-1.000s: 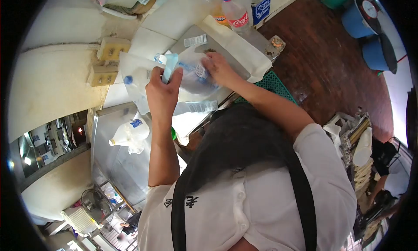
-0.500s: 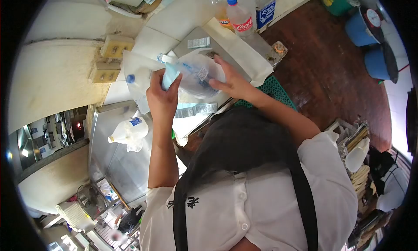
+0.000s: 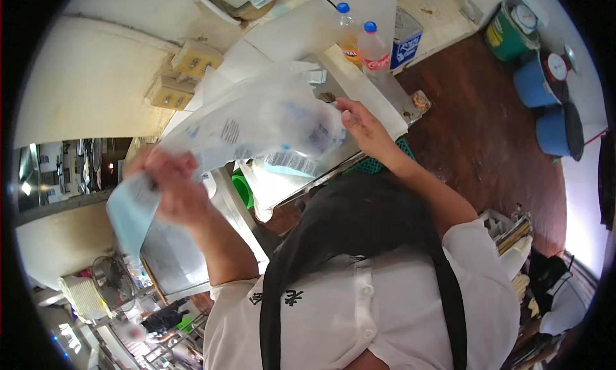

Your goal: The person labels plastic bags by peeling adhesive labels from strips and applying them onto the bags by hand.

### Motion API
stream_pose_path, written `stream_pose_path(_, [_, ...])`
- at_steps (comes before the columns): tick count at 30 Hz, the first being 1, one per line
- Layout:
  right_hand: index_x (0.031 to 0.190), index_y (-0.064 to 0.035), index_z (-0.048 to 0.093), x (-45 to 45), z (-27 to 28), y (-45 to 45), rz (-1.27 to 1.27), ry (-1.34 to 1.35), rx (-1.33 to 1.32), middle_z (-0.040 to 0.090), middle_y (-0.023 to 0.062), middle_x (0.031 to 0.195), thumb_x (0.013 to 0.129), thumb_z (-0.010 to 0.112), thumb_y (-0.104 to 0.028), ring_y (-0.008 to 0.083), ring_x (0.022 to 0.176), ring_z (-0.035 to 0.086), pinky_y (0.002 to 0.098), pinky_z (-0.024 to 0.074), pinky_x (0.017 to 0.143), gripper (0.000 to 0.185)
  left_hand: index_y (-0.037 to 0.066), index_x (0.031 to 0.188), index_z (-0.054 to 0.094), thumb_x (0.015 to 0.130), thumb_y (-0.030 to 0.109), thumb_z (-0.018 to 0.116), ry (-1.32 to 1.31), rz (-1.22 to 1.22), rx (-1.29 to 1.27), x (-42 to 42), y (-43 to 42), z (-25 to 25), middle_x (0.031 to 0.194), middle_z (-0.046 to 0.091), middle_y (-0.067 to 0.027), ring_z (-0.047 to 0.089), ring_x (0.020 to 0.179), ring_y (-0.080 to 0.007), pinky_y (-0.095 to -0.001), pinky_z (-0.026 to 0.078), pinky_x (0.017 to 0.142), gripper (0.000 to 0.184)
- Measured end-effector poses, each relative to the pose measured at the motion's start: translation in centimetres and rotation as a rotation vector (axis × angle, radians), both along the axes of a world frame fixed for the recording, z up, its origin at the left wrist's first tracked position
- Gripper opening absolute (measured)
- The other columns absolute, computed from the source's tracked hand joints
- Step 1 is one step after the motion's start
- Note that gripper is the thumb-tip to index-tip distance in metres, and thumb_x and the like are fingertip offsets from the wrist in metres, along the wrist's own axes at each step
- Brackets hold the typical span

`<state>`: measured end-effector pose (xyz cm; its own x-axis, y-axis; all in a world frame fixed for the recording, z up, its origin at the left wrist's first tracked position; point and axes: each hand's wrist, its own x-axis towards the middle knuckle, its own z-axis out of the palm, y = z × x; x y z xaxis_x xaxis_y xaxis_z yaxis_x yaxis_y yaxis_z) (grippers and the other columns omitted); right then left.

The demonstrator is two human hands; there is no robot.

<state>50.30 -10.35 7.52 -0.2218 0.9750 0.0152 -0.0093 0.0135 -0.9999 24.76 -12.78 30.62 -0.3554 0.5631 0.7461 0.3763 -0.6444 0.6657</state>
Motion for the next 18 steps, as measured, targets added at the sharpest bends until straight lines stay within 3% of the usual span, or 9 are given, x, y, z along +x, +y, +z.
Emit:
stream_pose_path(2, [0.142, -0.0024, 0.045, -0.6, 4.1, 1.0, 0.083, -0.047, 0.053, 0.058, 0.0128, 0.127, 0.102, 0.049, -0.047, 0.0217, 0.119, 0.054, 0.0341, 0.0403, 0.104, 0.060, 0.008, 0.088, 0.053, 0.094, 0.019, 0.065, -0.106, 0.172, 0.066, 0.8, -1.6, 2.7, 0.065, 0.050, -0.0040, 0.044, 0.043, -0.0090, -0.0240, 0.038, 0.038, 0.017])
stream_pose_path(4, [0.139, -0.0035, 0.047, -1.7, 6.4, 2.0, 0.139, -0.065, 0.132, 0.060, 0.0117, 0.122, 0.101, 0.051, -0.045, 0.0204, 0.111, 0.056, 0.0330, 0.0431, 0.097, 0.056, 0.011, 0.091, 0.053, 0.092, 0.016, 0.064, 0.031, -0.163, 0.237, -2.8, -2.2, 3.4, 0.063, 0.049, 0.0001, 0.044, 0.043, -0.0067, -0.0227, 0.030, 0.035, 0.013])
stream_pose_path(7, [0.138, -0.0056, 0.049, -4.1, 8.1, 2.8, 0.159, 0.034, 0.161, 0.060, 0.0112, 0.117, 0.100, 0.057, -0.040, 0.0191, 0.100, 0.059, 0.0314, 0.0480, 0.086, 0.052, 0.012, 0.085, 0.054, 0.087, 0.016, 0.070, -0.105, -0.527, 0.266, -3.9, -3.8, 4.4, 0.059, 0.051, 0.0031, 0.041, 0.042, -0.0043, -0.0219, 0.023, 0.035, 0.017])
stream_pose_path(9, [0.141, -0.0056, 0.045, -6.1, 8.9, 2.9, 0.116, 0.219, 0.025, 0.060, 0.0105, 0.117, 0.099, 0.059, -0.038, 0.0174, 0.100, 0.059, 0.0312, 0.0481, 0.085, 0.055, 0.016, 0.082, 0.050, 0.086, 0.029, 0.075, -0.136, -0.853, 0.279, -5.8, -4.4, 4.8, 0.060, 0.041, 0.0088, 0.037, 0.049, -0.0011, -0.0194, 0.028, 0.048, 0.029])
stream_pose_path(11, [0.143, -0.0052, 0.041, -7.3, 10.6, 2.3, 0.061, 0.253, -0.058, 0.059, 0.0103, 0.118, 0.097, 0.063, -0.037, 0.0174, 0.102, 0.058, 0.0307, 0.0476, 0.086, 0.060, 0.010, 0.066, 0.059, 0.077, 0.011, 0.081, -0.359, -0.893, 0.356, -6.5, -6.2, 5.0, 0.051, 0.054, 0.0042, 0.038, 0.039, -0.0020, -0.0198, 0.023, 0.037, 0.025])
stream_pose_path(12, [0.144, -0.0050, 0.039, -8.0, 11.4, 2.1, 0.033, 0.269, -0.100, 0.059, 0.0102, 0.119, 0.096, 0.065, -0.036, 0.0174, 0.103, 0.058, 0.0305, 0.0473, 0.086, 0.062, 0.008, 0.067, 0.062, 0.074, 0.006, 0.081, -0.389, -1.141, 0.338, -7.1, -6.1, 5.8, 0.052, 0.055, 0.0026, 0.039, 0.039, -0.0022, -0.0205, 0.023, 0.037, 0.020])
stream_pose_path(18, [0.139, -0.0017, 0.046, -10.2, 14.6, 0.8, 0.118, -0.215, 0.080, 0.056, 0.0077, 0.110, 0.090, 0.072, -0.034, 0.0146, 0.089, 0.053, 0.0286, 0.0468, 0.081, 0.065, 0.001, 0.073, 0.070, 0.072, 0.001, 0.079, -0.354, -1.467, 0.391, -12.4, -7.1, 7.2, 0.052, 0.056, -0.0049, 0.040, 0.036, -0.0093, -0.0236, 0.028, 0.036, 0.010])
